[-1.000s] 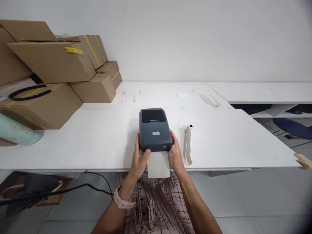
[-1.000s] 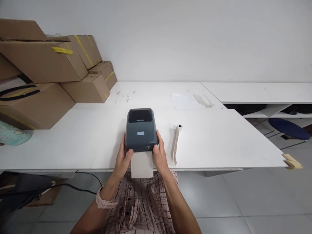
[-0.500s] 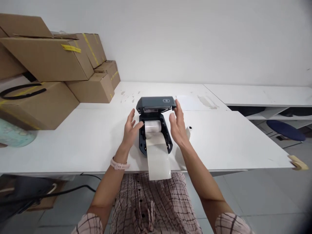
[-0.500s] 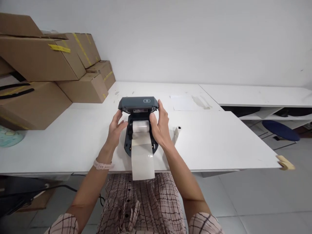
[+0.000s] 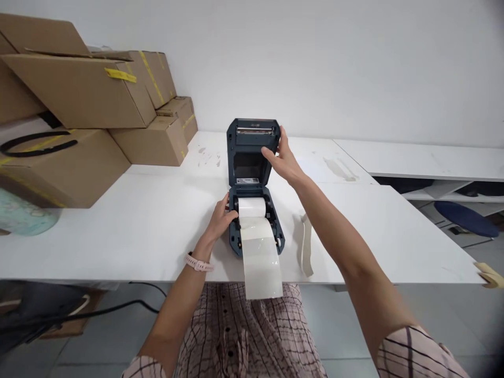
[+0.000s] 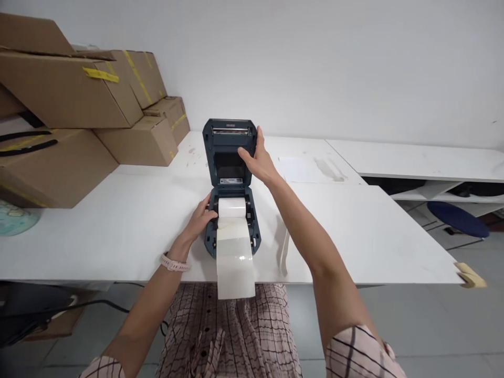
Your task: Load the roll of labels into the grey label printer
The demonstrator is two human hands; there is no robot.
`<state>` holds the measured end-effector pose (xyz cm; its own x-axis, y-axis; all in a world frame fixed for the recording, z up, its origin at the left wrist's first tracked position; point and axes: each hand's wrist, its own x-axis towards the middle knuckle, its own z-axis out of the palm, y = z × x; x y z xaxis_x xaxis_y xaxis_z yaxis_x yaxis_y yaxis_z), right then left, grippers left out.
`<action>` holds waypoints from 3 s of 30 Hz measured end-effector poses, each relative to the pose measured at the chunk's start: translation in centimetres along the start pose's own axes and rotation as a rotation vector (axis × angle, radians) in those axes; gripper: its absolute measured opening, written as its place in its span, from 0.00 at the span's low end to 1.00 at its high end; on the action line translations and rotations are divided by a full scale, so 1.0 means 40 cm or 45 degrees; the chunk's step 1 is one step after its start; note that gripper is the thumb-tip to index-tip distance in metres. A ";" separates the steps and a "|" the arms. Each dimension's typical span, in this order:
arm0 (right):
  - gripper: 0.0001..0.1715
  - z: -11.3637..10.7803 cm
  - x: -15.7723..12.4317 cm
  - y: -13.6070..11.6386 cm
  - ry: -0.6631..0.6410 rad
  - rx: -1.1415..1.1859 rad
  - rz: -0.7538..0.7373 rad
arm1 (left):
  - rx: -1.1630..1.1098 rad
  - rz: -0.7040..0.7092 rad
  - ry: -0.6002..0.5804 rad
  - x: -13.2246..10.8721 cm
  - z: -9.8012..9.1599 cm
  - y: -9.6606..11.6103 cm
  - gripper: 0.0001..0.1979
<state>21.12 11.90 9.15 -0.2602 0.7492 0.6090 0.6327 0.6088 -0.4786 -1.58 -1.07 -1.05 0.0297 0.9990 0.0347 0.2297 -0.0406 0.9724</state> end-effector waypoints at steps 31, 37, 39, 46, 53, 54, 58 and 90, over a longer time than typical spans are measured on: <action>0.42 0.021 -0.081 -0.048 -1.366 0.214 -0.118 | -0.128 0.008 0.046 0.013 0.006 0.000 0.41; 0.39 0.049 -0.074 -0.048 -1.349 0.105 -0.164 | -0.090 0.010 0.065 0.017 0.007 -0.010 0.43; 0.41 0.055 -0.062 -0.058 -1.412 0.082 -0.095 | -0.107 0.013 0.060 0.018 0.007 -0.014 0.43; 0.54 0.063 -0.040 -0.093 -1.613 0.003 0.093 | -0.139 -0.007 0.043 0.018 0.006 -0.015 0.43; 0.55 -0.009 -0.055 -0.086 -1.514 0.332 0.021 | -0.144 0.004 0.073 0.019 0.007 -0.013 0.43; 0.55 -0.036 -0.059 -0.085 -1.461 0.413 -0.031 | -0.143 -0.006 0.076 0.017 0.008 -0.010 0.43; 0.56 -0.168 -0.084 -0.058 -1.189 0.515 -0.119 | -0.151 -0.031 0.057 0.010 0.008 0.001 0.45; 0.27 -0.244 -0.502 0.197 -0.395 0.895 0.703 | -0.211 0.026 0.106 0.014 0.014 -0.017 0.43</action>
<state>38.45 -0.92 -0.68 -0.3014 0.9528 0.0354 0.1660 0.0890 -0.9821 -1.17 -0.50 -1.82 -0.0496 0.9965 0.0672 0.0665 -0.0638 0.9957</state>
